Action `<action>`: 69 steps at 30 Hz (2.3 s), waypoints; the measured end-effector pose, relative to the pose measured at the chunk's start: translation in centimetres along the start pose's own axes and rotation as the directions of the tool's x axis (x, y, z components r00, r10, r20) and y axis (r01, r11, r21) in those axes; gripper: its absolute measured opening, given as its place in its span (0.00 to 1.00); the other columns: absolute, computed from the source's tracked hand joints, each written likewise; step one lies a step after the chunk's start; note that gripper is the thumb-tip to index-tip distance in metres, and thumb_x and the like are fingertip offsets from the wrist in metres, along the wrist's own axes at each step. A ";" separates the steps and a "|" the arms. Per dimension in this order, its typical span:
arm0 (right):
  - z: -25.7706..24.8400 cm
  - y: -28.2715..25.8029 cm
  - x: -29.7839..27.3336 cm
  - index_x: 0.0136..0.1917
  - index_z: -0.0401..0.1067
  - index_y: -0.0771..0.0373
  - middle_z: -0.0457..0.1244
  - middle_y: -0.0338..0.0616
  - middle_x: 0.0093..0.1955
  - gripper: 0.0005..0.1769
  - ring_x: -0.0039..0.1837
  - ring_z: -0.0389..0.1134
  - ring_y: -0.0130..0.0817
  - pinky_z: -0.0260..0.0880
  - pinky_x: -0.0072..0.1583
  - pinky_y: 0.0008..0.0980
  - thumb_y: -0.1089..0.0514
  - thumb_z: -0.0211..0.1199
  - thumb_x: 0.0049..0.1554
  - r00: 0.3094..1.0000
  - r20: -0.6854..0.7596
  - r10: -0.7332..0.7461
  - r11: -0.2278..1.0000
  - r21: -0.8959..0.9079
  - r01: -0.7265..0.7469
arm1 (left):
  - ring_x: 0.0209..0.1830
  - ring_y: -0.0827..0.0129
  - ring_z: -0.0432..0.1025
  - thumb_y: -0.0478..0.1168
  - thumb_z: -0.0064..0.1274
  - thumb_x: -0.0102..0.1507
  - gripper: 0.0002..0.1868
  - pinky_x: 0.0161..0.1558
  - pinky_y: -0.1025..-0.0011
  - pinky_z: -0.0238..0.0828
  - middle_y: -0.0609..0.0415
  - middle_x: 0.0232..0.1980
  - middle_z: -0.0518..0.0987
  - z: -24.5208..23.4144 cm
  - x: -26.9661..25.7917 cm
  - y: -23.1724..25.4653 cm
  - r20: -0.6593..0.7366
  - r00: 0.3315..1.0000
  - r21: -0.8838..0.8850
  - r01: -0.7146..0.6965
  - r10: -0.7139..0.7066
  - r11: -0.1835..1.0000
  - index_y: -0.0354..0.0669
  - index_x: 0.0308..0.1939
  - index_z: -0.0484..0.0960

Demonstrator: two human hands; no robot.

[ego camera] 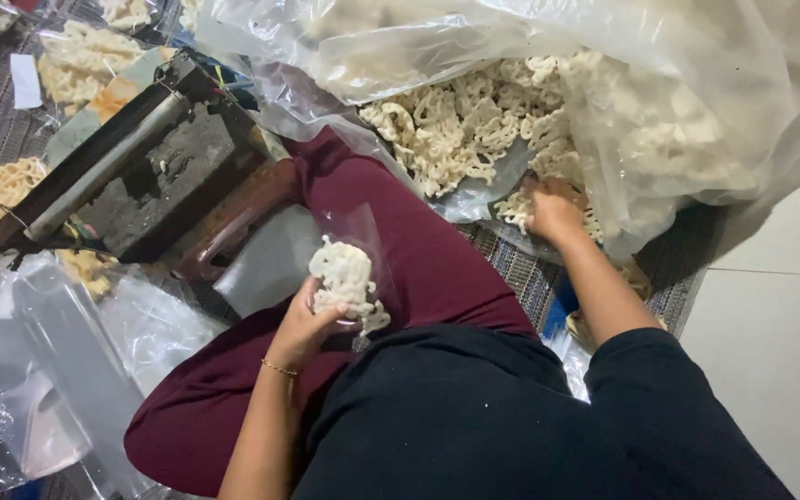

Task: Manually packaging individual snacks into small plastic bags and sealing them with a heat sealer.

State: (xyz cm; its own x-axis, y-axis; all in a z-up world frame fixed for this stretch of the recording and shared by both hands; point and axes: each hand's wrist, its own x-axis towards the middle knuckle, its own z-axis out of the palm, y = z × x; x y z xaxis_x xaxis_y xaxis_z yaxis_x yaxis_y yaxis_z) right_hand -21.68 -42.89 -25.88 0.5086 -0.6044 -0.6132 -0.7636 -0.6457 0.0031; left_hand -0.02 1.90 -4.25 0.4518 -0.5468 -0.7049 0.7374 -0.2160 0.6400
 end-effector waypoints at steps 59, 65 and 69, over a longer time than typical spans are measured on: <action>-24.1 -22.5 -21.4 0.48 0.75 0.54 0.71 0.40 0.53 0.02 0.63 0.70 0.40 0.36 0.78 0.61 0.60 0.67 0.63 0.231 -0.654 -0.721 0.210 0.112 0.971 | 0.42 0.81 0.74 0.38 0.62 0.63 0.17 0.45 0.77 0.77 0.58 0.44 0.81 7.1 -2.0 7.6 0.248 0.791 -0.116 -0.549 0.559 0.828 0.39 0.55 0.82; -22.3 -13.6 -9.4 0.61 0.70 0.73 0.65 0.59 0.57 0.09 0.59 0.68 0.44 0.64 0.63 0.42 0.67 0.59 0.69 0.541 -0.681 -0.494 0.190 0.523 0.831 | 0.59 0.66 0.69 0.49 0.60 0.63 0.26 0.61 0.63 0.70 0.47 0.57 0.76 5.4 -2.1 4.6 0.296 0.828 0.134 -0.530 0.476 0.838 0.40 0.62 0.80; -11.9 -6.4 2.2 0.53 0.79 0.64 0.70 0.60 0.48 0.09 0.55 0.71 0.61 0.67 0.58 0.54 0.57 0.69 0.62 0.756 -0.532 -0.381 0.775 0.262 0.575 | 0.55 0.68 0.72 0.60 0.58 0.61 0.40 0.37 0.68 0.81 0.52 0.64 0.75 1.8 0.3 -0.5 0.259 0.951 0.164 -0.216 0.169 0.963 0.48 0.73 0.68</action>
State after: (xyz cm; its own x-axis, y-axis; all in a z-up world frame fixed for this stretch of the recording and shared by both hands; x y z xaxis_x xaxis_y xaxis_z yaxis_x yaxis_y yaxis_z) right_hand -10.93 -45.62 -17.85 0.8874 -0.4589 -0.0445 -0.4034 -0.7261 -0.5569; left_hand -1.18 0.37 -4.25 0.4239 -0.7661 -0.4831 0.5302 -0.2225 0.8181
